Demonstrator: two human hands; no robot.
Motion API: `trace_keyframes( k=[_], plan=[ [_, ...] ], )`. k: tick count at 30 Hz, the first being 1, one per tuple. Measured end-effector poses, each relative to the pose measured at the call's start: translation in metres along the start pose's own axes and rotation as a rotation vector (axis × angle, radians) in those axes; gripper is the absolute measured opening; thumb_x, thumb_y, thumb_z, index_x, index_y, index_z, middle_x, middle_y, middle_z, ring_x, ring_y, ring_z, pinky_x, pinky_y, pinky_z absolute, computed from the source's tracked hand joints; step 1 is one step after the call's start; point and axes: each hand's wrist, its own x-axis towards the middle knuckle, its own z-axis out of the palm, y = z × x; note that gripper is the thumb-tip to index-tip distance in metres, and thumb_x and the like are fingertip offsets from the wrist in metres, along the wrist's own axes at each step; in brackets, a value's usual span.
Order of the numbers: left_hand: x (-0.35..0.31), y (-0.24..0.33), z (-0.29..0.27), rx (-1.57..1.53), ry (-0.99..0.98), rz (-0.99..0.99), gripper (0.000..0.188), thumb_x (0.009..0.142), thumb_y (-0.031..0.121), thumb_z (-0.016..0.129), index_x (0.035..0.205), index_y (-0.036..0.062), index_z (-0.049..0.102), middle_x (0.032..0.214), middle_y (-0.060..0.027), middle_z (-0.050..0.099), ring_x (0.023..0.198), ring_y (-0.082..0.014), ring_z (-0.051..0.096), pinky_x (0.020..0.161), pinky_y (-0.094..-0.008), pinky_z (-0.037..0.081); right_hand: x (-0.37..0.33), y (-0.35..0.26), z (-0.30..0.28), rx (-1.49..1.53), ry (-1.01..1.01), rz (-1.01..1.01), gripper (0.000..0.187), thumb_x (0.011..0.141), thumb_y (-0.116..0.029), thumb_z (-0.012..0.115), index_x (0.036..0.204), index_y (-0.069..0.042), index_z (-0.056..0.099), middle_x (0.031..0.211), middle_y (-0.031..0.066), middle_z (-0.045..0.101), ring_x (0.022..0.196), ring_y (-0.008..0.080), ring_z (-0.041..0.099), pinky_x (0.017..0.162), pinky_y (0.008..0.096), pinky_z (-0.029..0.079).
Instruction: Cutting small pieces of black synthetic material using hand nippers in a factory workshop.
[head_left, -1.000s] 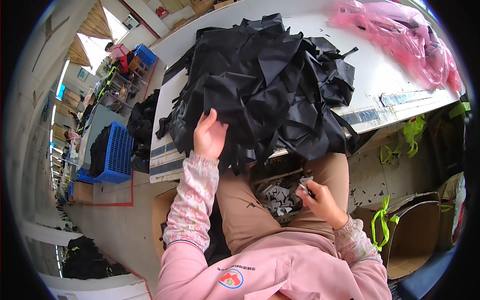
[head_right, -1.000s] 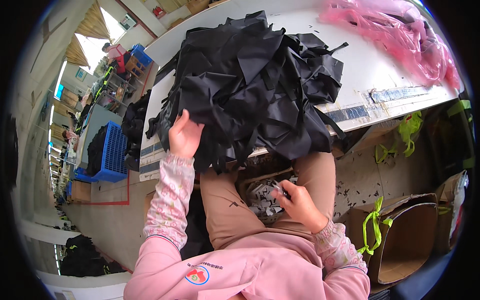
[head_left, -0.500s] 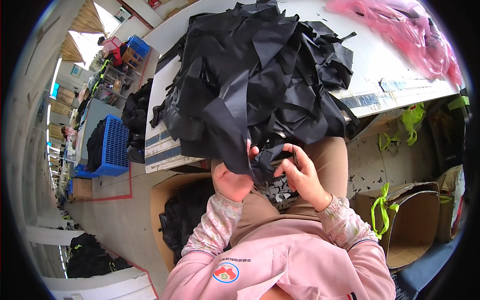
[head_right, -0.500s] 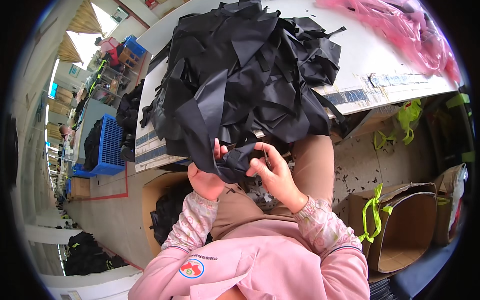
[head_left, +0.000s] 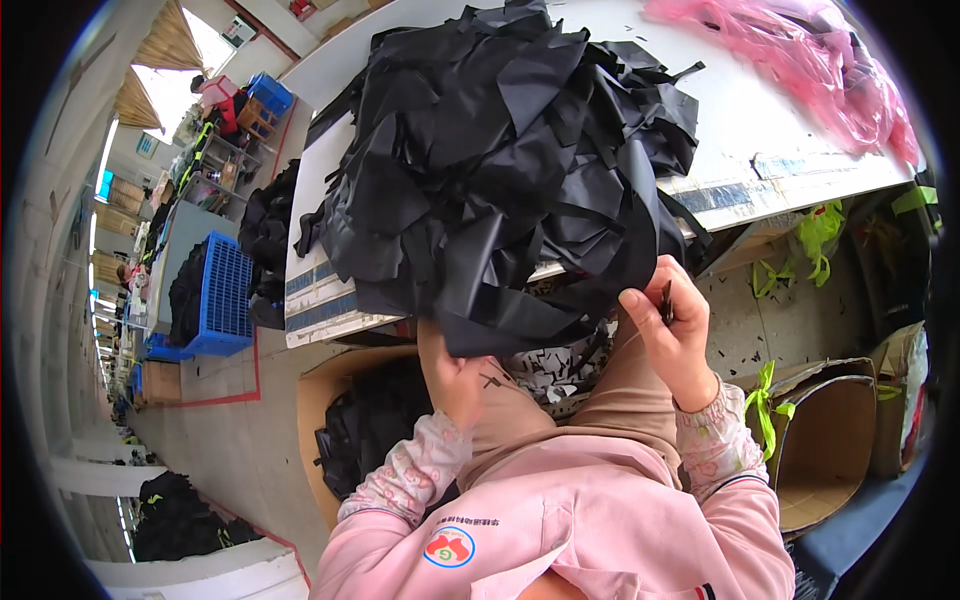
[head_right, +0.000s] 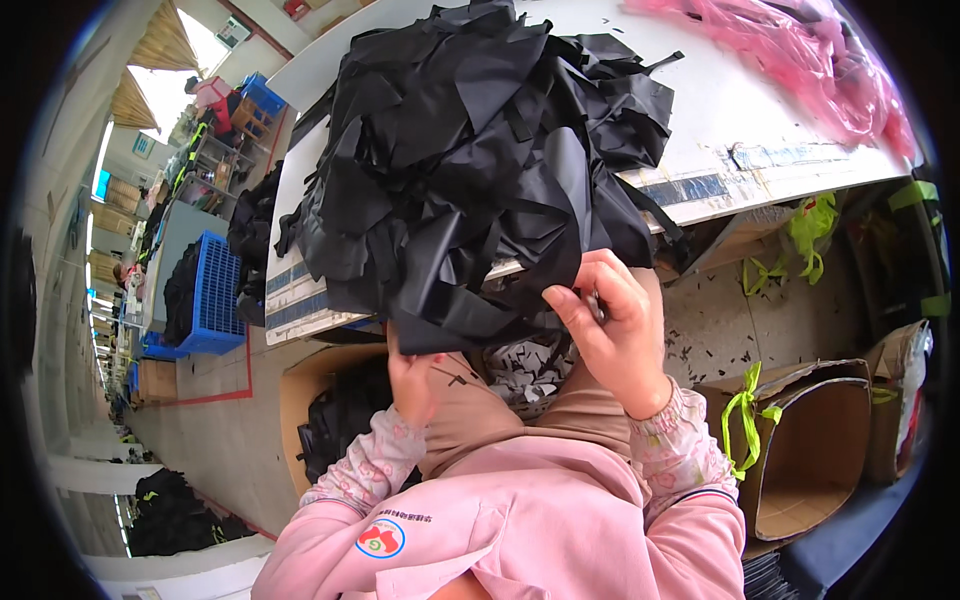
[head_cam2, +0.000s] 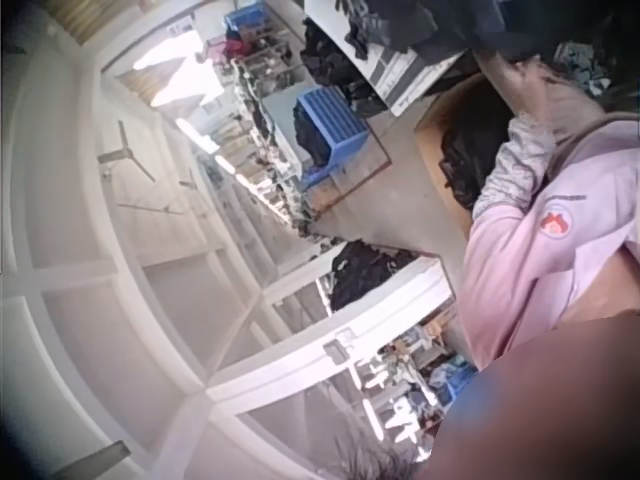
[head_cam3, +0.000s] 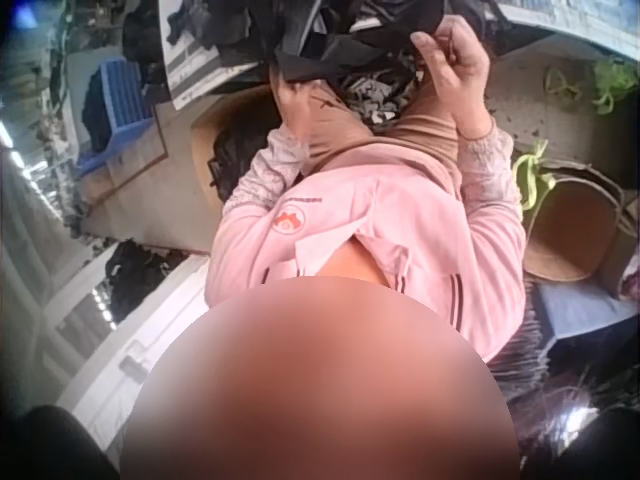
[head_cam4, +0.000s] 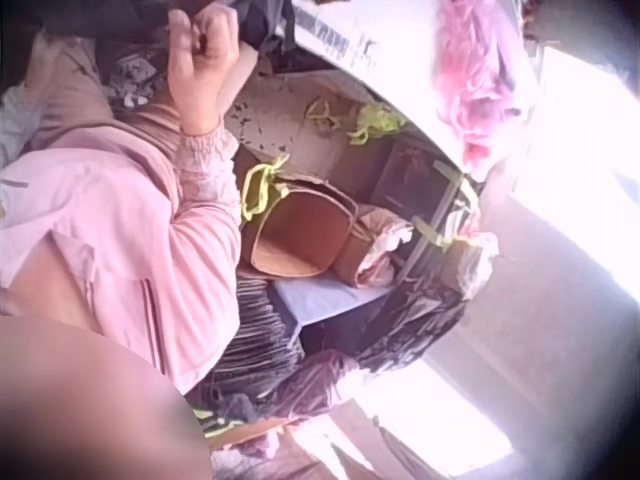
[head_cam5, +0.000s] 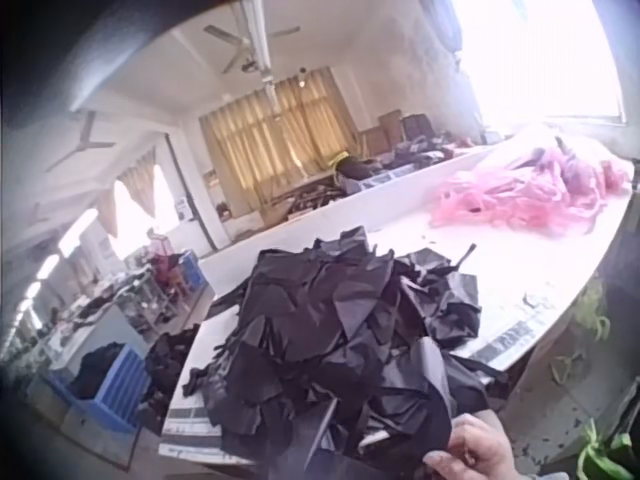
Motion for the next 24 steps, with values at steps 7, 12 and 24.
trace_keyframes(
  k=[7, 12, 24],
  plan=[
    [-0.019, 0.099, 0.034, 0.218, -0.041, 1.340, 0.047, 0.077, 0.001, 0.058, 0.121, -0.0007, 0.041, 0.111, -0.0188, 0.050, 0.095, -0.0288, 0.053, 0.087, -0.0423, 0.043, -0.001, -0.024, 0.014, -0.120, -0.053, -0.173, 0.022, 0.075, 0.004, 0.073, 0.079, -0.001, 0.052, 0.069, 0.0082, 0.050, 0.052, 0.0203, 0.047, 0.048, 0.0285, 0.039],
    [-0.014, 0.086, 0.076, 0.491, -0.615, 0.611, 0.043, 0.076, 0.013, 0.074, 0.113, 0.0032, 0.054, 0.100, -0.0120, 0.059, 0.089, -0.0260, 0.061, 0.079, -0.0364, 0.047, -0.005, -0.040, 0.020, -0.036, -0.183, -0.188, 0.023, 0.070, 0.005, 0.071, 0.089, -0.001, 0.059, 0.072, 0.0093, 0.057, 0.055, 0.0212, 0.056, 0.050, 0.0279, 0.044],
    [0.007, 0.052, 0.071, -0.245, -0.550, 0.003, 0.033, 0.092, 0.010, 0.063, 0.122, 0.0018, 0.056, 0.119, -0.0019, 0.060, 0.108, -0.0124, 0.054, 0.097, -0.0290, 0.041, -0.012, -0.005, -0.005, -0.101, 0.170, 0.116, 0.044, 0.084, -0.014, 0.073, 0.122, 0.000, 0.054, 0.106, 0.0106, 0.065, 0.091, 0.0147, 0.062, 0.072, 0.0227, 0.048]
  ],
)
